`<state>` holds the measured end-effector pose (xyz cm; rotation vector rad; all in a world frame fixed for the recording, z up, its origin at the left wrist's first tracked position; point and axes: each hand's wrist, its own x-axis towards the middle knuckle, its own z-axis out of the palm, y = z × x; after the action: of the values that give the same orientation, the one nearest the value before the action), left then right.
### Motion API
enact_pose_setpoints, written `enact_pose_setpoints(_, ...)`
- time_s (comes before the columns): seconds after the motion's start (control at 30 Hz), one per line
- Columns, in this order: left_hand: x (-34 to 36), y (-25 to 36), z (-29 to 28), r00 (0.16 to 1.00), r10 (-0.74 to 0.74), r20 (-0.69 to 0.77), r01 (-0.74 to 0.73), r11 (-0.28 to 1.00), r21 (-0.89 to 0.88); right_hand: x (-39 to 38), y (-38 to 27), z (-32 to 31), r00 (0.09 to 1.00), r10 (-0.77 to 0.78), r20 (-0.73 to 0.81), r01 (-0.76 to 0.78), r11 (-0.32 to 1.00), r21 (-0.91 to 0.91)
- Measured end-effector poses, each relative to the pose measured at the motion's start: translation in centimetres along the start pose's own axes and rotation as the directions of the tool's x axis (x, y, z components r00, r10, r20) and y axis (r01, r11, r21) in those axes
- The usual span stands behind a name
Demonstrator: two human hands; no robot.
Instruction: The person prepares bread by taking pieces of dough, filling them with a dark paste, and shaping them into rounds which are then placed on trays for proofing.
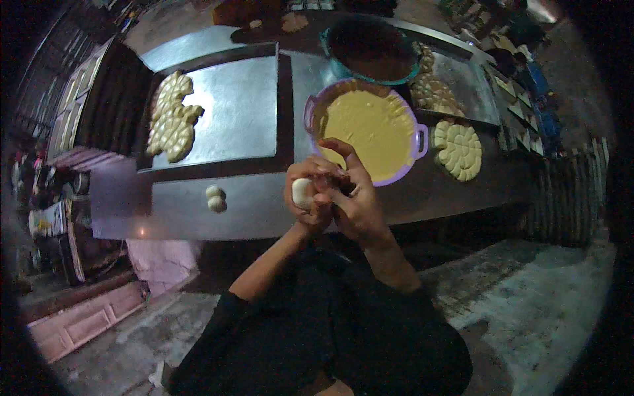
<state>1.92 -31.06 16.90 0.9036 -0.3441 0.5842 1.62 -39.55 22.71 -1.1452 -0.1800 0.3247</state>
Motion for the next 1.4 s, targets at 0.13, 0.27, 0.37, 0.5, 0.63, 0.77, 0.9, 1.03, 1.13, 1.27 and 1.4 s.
enact_pose_setpoints(0.13, 2.7, -0.7, -1.5, 0.971, -0.238, 0.035, 0.229, 0.957, 0.176, 3.7, -0.7, -1.8, 0.995, 0.093, 0.025, -0.095, 0.916, 0.389)
enact_pose_setpoints(0.27, 4.5, -2.3, -6.1, 0.914, -0.405, 0.014, 0.379, 0.865, 0.328, 11.3, -1.7, -5.6, 0.999, 0.004, 0.052, 0.013, 0.949, -0.314)
enact_pose_setpoints(0.37, 6.5, -1.6, -8.8, 0.801, -0.592, -0.088, 0.589, 0.753, 0.295, 19.9, -2.0, -9.7, 0.986, -0.152, 0.071, 0.118, 0.333, -0.936)
enact_pose_setpoints(0.5, 8.6, -2.0, -13.0, 0.670, -0.734, -0.110, 0.738, 0.643, 0.205, 28.2, -1.5, -14.0, 0.997, -0.042, -0.066, -0.072, -0.159, -0.985)
enact_pose_setpoints(0.63, 10.1, -3.0, -15.6, 0.657, -0.746, -0.110, 0.744, 0.618, 0.253, 31.6, 2.7, -23.1, 0.995, 0.082, 0.053, 0.059, -0.074, -0.995)
enact_pose_setpoints(0.77, 11.5, -3.3, -16.8, 0.605, -0.790, -0.097, 0.785, 0.571, 0.240, 30.4, 0.5, -19.0, 0.979, -0.003, -0.206, -0.206, 0.051, -0.977)
enact_pose_setpoints(0.9, 12.4, -4.1, -15.4, 0.621, -0.779, -0.082, 0.782, 0.610, 0.129, 26.8, -0.9, -12.7, 0.967, -0.135, -0.217, -0.169, 0.298, -0.939)
enact_pose_setpoints(1.03, 12.9, -3.5, -14.0, 0.608, -0.776, -0.168, 0.787, 0.617, -0.001, 21.5, -0.2, -1.0, 0.968, 0.207, -0.146, -0.243, 0.921, -0.305)
enact_pose_setpoints(1.13, 14.2, 0.1, -13.1, 0.375, -0.919, -0.124, 0.822, 0.392, -0.413, 19.3, 0.7, 2.0, 0.984, 0.155, -0.089, -0.171, 0.963, -0.208)
enact_pose_setpoints(1.27, 12.6, 1.6, -13.5, 0.249, -0.961, -0.120, 0.758, 0.271, -0.594, 16.3, 1.2, -0.5, 0.991, 0.123, 0.050, -0.103, 0.949, -0.297)
enact_pose_setpoints(1.4, 12.5, 4.4, -10.7, 0.416, -0.905, -0.092, 0.645, 0.365, -0.672, 15.0, -1.1, 0.6, 0.963, -0.060, 0.261, 0.236, 0.651, -0.721)
